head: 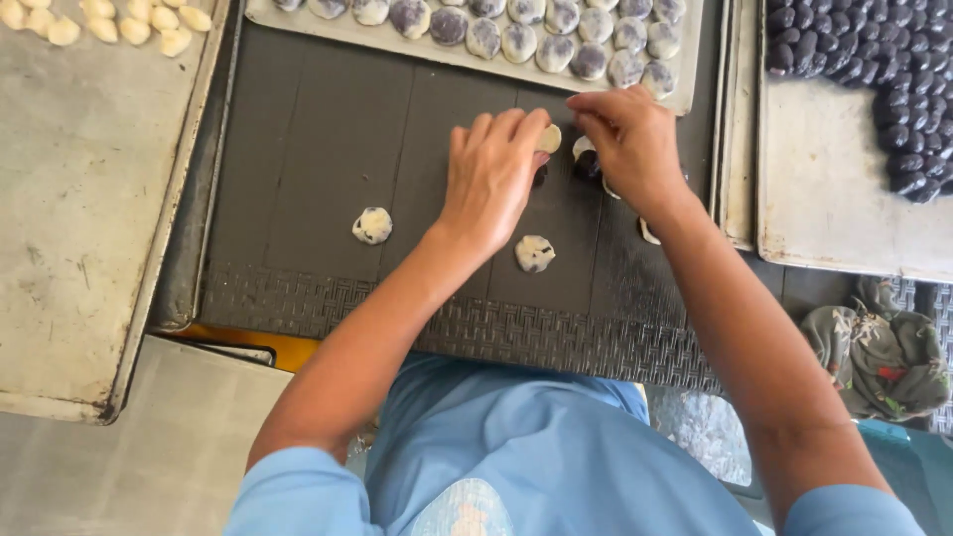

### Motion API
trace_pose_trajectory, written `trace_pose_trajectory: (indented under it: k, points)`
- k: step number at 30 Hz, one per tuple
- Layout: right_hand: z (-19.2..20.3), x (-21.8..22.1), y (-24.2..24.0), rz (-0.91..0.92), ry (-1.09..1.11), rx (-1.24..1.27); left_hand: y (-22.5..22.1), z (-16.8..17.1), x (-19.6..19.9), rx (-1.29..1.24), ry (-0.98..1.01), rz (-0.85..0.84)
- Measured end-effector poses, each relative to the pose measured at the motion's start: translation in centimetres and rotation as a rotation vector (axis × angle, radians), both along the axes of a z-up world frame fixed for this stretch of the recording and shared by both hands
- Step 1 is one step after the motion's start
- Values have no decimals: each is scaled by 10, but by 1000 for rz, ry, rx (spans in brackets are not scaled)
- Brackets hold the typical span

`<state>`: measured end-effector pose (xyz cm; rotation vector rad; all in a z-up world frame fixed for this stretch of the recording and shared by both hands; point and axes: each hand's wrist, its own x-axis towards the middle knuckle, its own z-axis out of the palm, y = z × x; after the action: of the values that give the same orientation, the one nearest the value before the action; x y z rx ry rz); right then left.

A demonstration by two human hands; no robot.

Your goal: Preparing small dough balls by adding a dark fruit filling and rolling them by hand on a production table.

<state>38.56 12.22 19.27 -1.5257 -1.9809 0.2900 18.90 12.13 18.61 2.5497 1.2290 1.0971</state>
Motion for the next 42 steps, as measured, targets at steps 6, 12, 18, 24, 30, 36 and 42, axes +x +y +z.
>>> trace_pose_trajectory:
  k: [6, 12, 18, 24, 30, 36, 42]
  points:
    - [-27, -8, 14, 43, -70, 104, -3, -14, -1, -224, 117, -95]
    - [-38, 0, 17, 43, 57, 128, 6, -30, 8, -134, 10, -121]
    - [-44, 3, 27, 27, 35, 130, 41, -35, 19, -92, 19, -74]
    - [-17, -12, 15, 83, -9, 74, 50, -20, 15, -407, -1, -74]
    - [5, -14, -13, 101, 91, -11, 52, -16, 15, -401, 139, -105]
    - [-17, -11, -10, 18, 23, 22, 42, -39, 14, -46, 105, -167]
    - [16, -27, -37, 99, 59, 216, 24, -16, 5, 165, 166, -177]
